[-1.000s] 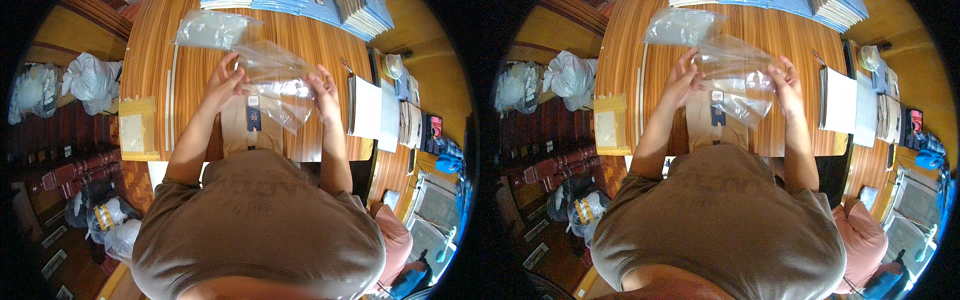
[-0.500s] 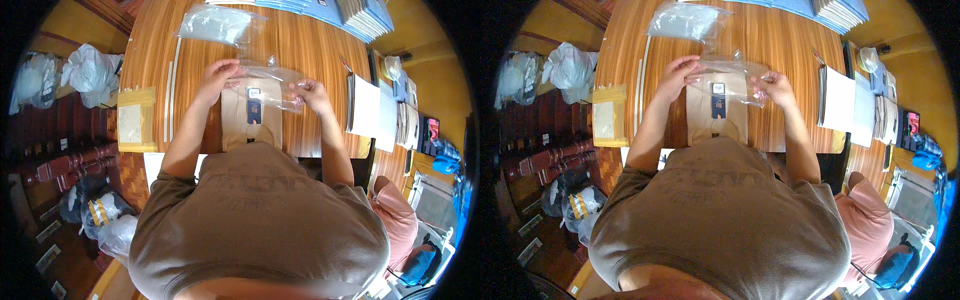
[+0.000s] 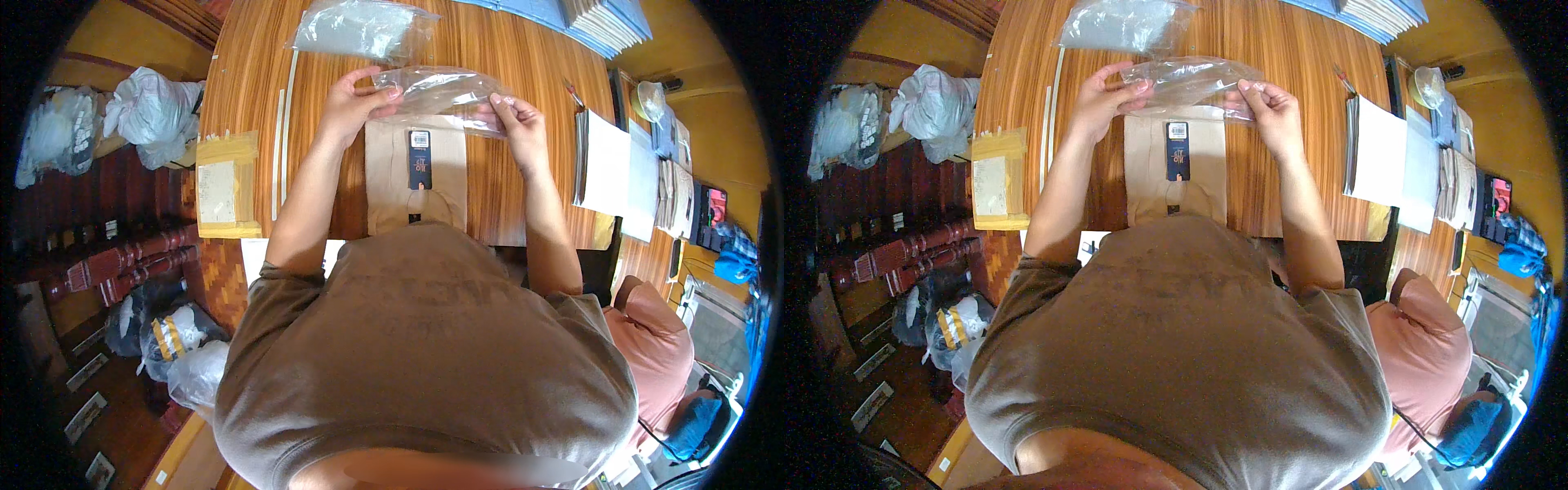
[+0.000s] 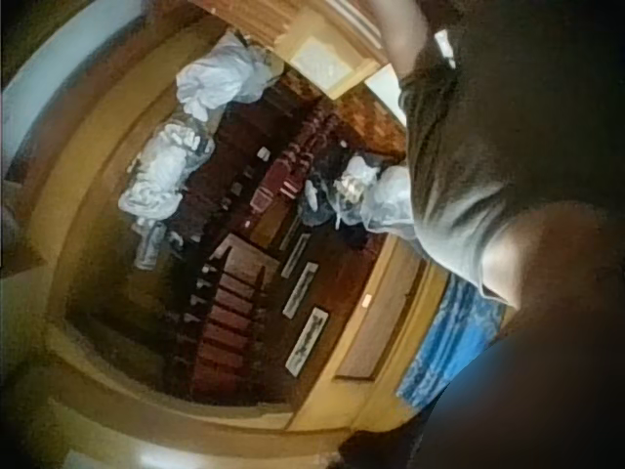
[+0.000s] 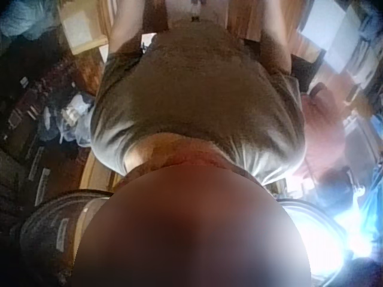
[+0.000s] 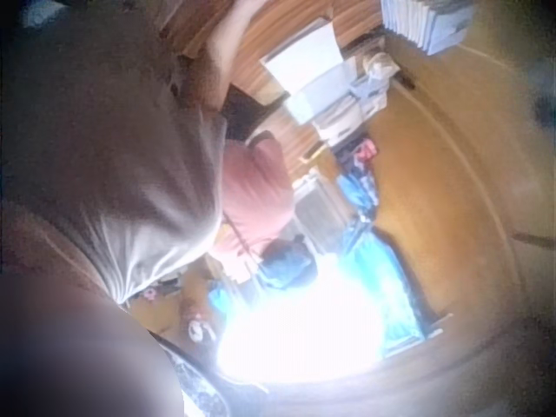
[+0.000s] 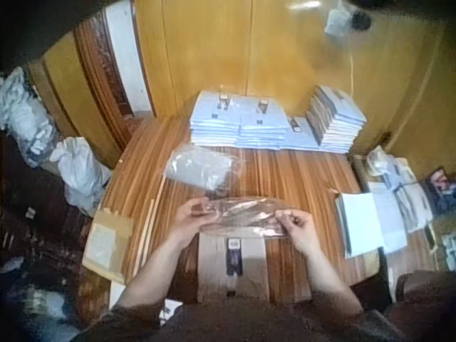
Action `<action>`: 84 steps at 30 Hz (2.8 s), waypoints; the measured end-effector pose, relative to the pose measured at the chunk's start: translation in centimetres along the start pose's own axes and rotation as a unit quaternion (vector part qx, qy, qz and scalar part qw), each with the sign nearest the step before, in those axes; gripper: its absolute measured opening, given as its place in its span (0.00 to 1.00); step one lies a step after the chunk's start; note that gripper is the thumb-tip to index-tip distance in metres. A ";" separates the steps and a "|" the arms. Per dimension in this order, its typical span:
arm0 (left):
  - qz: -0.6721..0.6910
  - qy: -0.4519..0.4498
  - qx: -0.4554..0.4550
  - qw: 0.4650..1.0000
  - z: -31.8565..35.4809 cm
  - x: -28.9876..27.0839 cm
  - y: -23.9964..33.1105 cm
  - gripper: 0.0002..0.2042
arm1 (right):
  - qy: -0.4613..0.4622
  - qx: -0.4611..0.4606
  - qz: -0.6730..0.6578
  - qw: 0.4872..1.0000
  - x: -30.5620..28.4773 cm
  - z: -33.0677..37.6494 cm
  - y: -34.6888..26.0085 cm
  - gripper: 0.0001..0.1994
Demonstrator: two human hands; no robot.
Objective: The person places flat items into clear plastic bags, seals them, and stacks them on a wooden table. They handle multiple items one at a time, occasionally moving stacks aside to continue packing.
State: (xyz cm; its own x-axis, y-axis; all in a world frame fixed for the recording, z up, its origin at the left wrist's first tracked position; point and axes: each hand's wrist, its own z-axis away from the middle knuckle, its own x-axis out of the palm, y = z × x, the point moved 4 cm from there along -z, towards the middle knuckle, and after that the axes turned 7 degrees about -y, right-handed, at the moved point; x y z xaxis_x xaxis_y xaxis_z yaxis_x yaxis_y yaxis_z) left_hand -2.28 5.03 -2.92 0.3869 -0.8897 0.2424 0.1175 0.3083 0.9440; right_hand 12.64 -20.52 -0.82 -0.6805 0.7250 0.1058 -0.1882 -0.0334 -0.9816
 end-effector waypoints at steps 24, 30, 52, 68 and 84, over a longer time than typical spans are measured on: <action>-0.452 0.223 0.008 0.864 -2.4 -3.0 -6.4 0.35 | -0.018 0.050 0.291 0.955 -2.3 -9.5 11.9 0.12; -0.218 0.158 -0.036 0.962 -4.2 -6.2 -10.3 0.32 | -0.080 0.139 0.222 0.962 -3.4 -9.5 13.5 0.13; -0.480 -0.037 0.375 0.793 -0.4 7.5 5.5 0.12 | -0.066 -0.108 0.187 0.974 4.4 -5.4 -3.8 0.20; -0.047 0.033 0.095 0.994 -2.9 0.5 -4.3 0.27 | -0.103 0.136 -0.226 0.959 0.8 -8.3 3.5 0.20; -0.364 0.107 -0.104 0.919 -7.2 -7.0 -9.9 0.20 | -0.119 0.175 0.175 0.962 -3.3 -9.8 13.1 0.20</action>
State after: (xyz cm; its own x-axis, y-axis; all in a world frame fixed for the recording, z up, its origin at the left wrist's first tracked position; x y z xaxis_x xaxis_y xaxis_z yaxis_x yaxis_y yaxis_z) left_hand 0.41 10.65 -15.61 0.3049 -0.8057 -0.5078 0.5808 -0.2653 0.7696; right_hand 19.40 -16.62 -15.59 -0.8802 0.4514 -0.1462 -0.1173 -0.5057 -0.8547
